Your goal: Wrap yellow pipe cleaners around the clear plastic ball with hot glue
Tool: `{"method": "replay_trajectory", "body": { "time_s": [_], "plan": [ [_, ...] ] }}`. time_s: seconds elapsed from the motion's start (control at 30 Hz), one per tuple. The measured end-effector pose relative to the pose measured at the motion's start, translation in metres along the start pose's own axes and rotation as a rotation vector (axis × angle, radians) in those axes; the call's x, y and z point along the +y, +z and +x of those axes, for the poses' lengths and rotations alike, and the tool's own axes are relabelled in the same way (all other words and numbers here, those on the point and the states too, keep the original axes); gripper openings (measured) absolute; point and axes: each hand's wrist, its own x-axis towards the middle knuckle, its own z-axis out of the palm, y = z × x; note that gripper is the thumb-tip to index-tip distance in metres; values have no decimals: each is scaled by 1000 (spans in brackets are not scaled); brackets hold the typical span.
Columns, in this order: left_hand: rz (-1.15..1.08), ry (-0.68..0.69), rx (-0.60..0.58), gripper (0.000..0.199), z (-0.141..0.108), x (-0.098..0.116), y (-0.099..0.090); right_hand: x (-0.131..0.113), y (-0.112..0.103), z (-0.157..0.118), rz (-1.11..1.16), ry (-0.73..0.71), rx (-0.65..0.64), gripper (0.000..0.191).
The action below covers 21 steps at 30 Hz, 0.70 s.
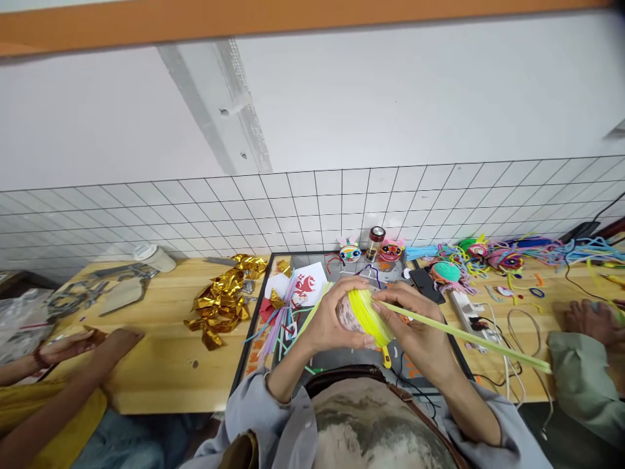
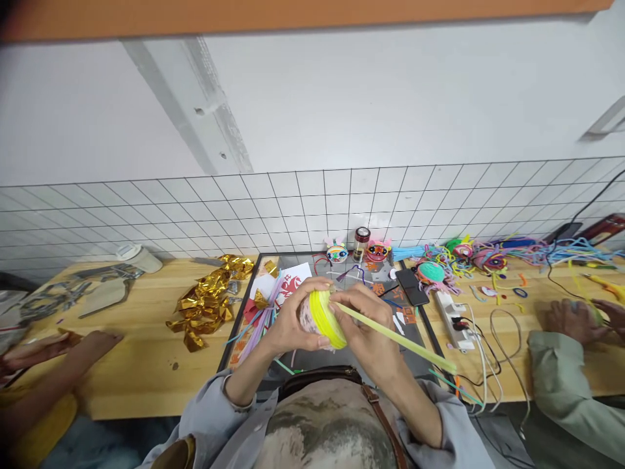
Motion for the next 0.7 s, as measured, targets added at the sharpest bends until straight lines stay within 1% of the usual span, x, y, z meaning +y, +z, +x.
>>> {"method": "replay_trajectory", "body": {
  "time_s": [0.1,0.2,0.4,0.6,0.7],
  "plan": [
    [18,41,-22,76,2,-1,0,-2,-2,-2,5,-3,2,12],
    [25,40,-41,76,4,-1,-1,-5,-3,-3,4,9,0,13],
    [-19,-43,-44,76,3,-1,-1,-5,-2,-4,22,80,13,16],
    [-75,-124,-31,78,2,-1,-2,3,-1,-2,76,46,-31,14],
    [-90,-140,-29,77,2,0,-3,4,-1,0,83,55,-33,13]
  ]
}}
